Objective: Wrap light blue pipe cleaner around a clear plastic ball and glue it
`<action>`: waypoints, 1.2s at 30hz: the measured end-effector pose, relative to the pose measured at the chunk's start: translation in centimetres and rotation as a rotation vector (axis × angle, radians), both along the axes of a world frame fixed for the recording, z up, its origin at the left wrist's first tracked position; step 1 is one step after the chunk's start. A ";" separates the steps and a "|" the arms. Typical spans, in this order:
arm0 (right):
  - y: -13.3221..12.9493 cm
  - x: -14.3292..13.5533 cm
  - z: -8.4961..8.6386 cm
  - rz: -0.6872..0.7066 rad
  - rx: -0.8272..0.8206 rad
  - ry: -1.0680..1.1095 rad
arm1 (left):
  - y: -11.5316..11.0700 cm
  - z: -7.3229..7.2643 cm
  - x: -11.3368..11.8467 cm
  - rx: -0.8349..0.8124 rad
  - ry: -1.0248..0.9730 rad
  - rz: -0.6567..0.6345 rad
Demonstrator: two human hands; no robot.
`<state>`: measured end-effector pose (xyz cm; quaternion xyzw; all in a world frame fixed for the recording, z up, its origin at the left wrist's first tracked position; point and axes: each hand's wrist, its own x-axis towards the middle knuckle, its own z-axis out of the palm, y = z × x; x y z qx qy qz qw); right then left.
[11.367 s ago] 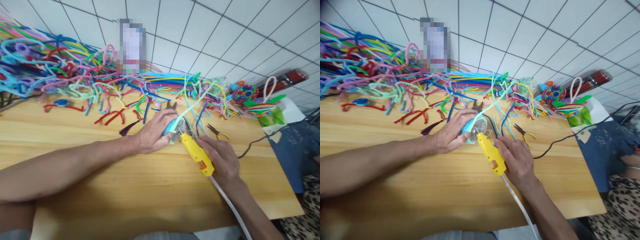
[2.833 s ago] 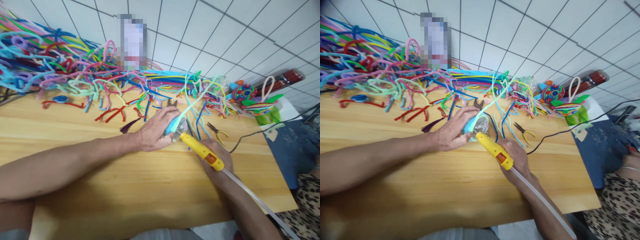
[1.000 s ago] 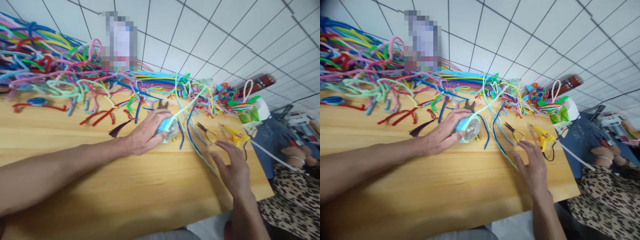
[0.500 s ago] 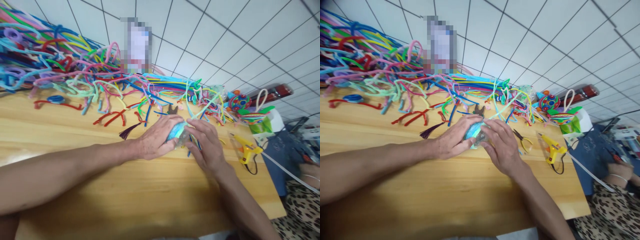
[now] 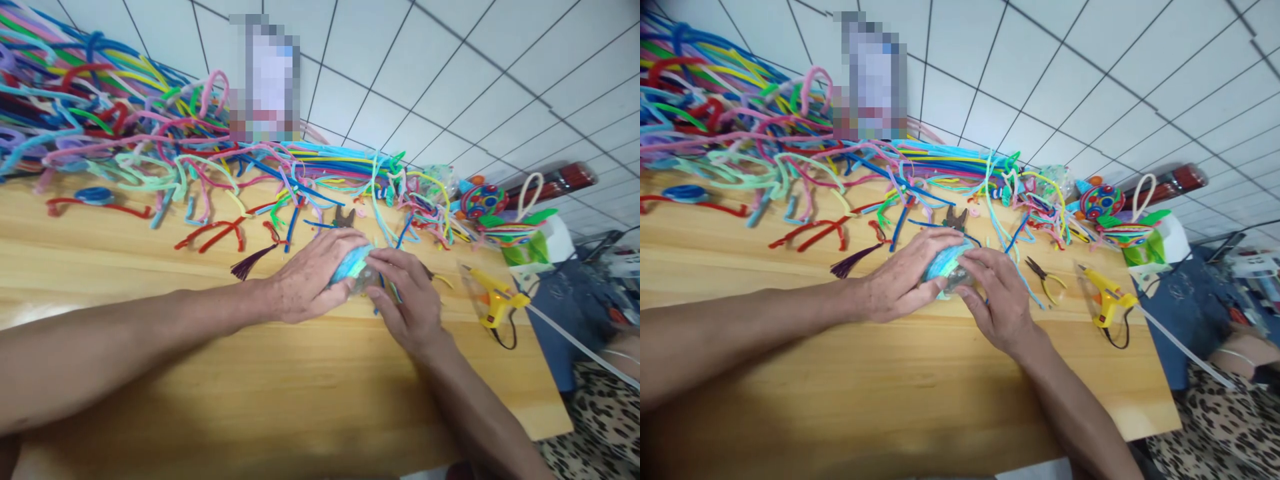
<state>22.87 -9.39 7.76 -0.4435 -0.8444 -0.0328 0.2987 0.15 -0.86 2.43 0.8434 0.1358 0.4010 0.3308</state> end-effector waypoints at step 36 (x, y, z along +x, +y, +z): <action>-0.4 -3.2 -2.8 -0.089 0.121 0.090 | -0.3 0.4 -0.3 -0.038 -0.025 0.023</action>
